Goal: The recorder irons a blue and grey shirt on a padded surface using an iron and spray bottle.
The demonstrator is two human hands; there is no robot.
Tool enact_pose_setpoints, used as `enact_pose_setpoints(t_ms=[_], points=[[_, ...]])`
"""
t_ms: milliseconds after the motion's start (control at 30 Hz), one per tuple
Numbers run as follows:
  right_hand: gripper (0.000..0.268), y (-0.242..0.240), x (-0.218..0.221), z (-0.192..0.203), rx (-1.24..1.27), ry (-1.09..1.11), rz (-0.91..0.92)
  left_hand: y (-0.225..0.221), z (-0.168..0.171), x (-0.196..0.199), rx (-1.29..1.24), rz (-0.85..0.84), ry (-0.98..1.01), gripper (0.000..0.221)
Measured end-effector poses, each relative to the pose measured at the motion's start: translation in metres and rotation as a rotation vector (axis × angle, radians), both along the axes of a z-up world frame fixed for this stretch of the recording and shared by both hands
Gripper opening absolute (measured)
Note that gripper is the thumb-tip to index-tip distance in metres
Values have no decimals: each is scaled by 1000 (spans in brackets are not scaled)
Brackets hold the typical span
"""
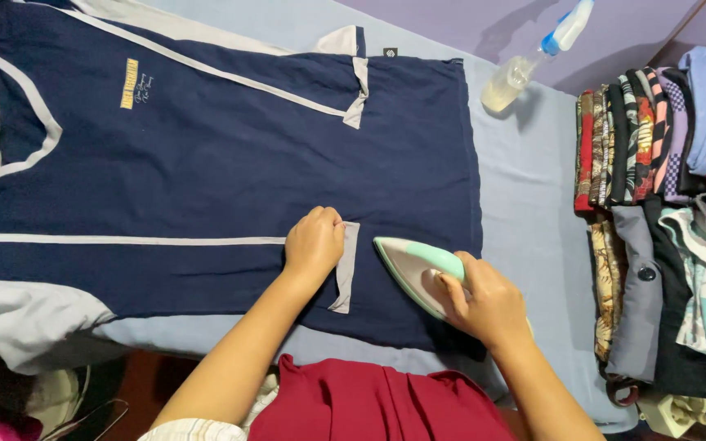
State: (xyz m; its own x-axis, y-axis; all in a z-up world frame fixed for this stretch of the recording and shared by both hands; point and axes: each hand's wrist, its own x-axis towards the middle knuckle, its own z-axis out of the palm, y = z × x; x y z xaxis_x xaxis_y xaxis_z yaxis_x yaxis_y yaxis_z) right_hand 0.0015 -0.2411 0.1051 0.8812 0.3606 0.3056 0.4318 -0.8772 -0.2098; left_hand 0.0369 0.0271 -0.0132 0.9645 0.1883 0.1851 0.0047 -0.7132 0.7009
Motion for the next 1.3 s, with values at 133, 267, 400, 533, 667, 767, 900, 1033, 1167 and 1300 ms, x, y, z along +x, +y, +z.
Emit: enact_pose_setpoints(t_ms=[133, 267, 400, 533, 667, 767, 900, 1033, 1167, 1300], points=[[32, 16, 13, -2, 45, -52, 98, 0, -4, -1, 8, 26, -37, 13], [34, 43, 27, -1, -6, -51, 134, 10, 12, -20, 10, 100, -111, 16], [36, 66, 37, 0, 43, -53, 240, 3, 44, -65, -21, 51, 150, 36], [38, 72, 39, 1, 74, -46, 311, -8, 35, -104, -1, -79, 341, 37], [38, 48, 37, 4, 36, -5, 362, -2, 26, -115, -74, -34, 295, 25], [37, 29, 37, 6, 17, -6, 471, 3, 26, -118, -102, -9, 349, 24], [40, 25, 37, 5, 16, -26, 584, 4, 22, -121, -132, -17, 404, 23], [41, 54, 31, 5, 22, -40, 550, 6, 36, -125, -139, -24, 429, 22], [40, 67, 26, 7, 17, -7, 530, 6, 42, -131, -146, -24, 504, 21], [40, 44, 23, 7, 45, -7, 543, 3, 34, -136, -187, 20, 422, 19]])
